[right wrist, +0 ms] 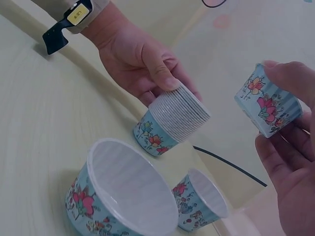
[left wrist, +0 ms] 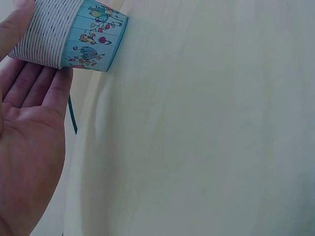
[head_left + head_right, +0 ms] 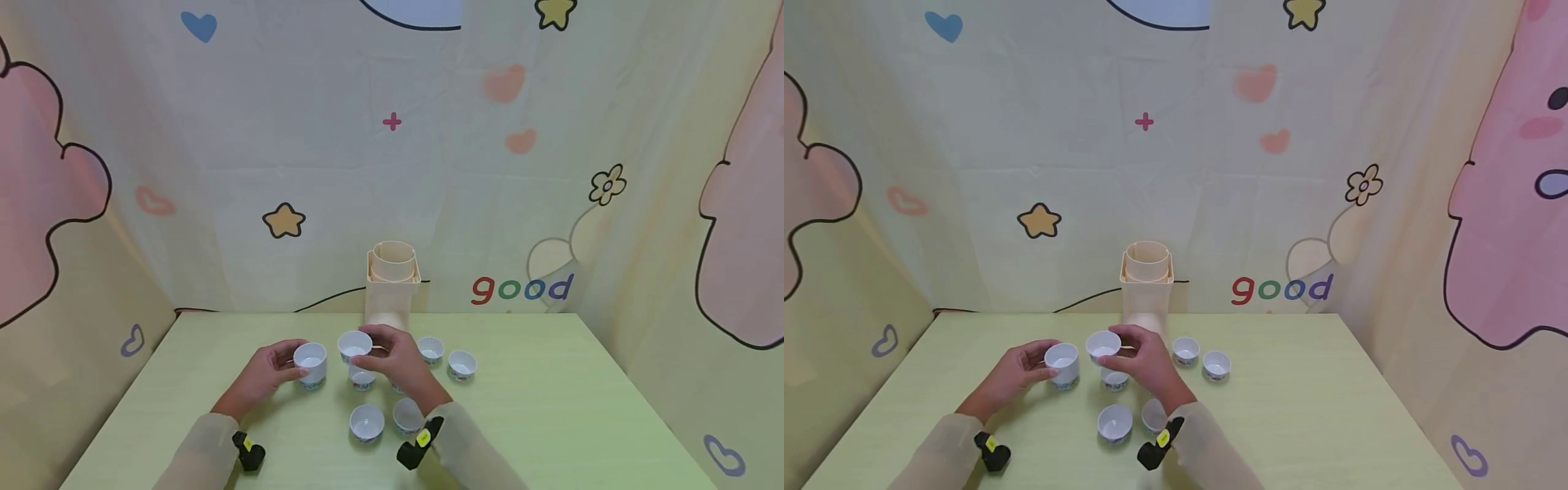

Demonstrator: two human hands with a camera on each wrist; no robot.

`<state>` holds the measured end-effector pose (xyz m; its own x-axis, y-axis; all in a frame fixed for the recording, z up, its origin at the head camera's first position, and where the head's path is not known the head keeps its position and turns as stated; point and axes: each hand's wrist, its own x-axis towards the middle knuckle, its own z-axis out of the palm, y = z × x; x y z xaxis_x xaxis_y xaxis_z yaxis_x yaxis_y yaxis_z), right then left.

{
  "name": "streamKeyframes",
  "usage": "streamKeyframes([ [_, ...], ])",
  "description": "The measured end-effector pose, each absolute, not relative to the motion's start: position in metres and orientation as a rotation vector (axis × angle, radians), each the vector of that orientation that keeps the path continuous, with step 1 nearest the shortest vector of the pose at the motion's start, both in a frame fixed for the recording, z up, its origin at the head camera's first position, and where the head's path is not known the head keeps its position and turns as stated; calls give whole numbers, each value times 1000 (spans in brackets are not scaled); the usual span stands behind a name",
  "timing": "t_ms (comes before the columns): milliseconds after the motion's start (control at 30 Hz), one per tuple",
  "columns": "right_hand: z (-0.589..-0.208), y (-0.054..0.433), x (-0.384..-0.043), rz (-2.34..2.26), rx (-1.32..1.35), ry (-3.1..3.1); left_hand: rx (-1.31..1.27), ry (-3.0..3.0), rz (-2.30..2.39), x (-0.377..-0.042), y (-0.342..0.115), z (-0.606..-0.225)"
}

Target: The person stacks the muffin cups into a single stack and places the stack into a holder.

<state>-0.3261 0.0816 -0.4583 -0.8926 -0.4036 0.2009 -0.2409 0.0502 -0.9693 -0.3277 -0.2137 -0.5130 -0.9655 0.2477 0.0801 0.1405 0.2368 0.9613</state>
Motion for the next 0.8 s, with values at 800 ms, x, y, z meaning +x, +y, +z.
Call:
streamKeyframes([
  [800,-461,41,-335,-1974,-661,2197,383,2370,1863,-330,-217,-516],
])
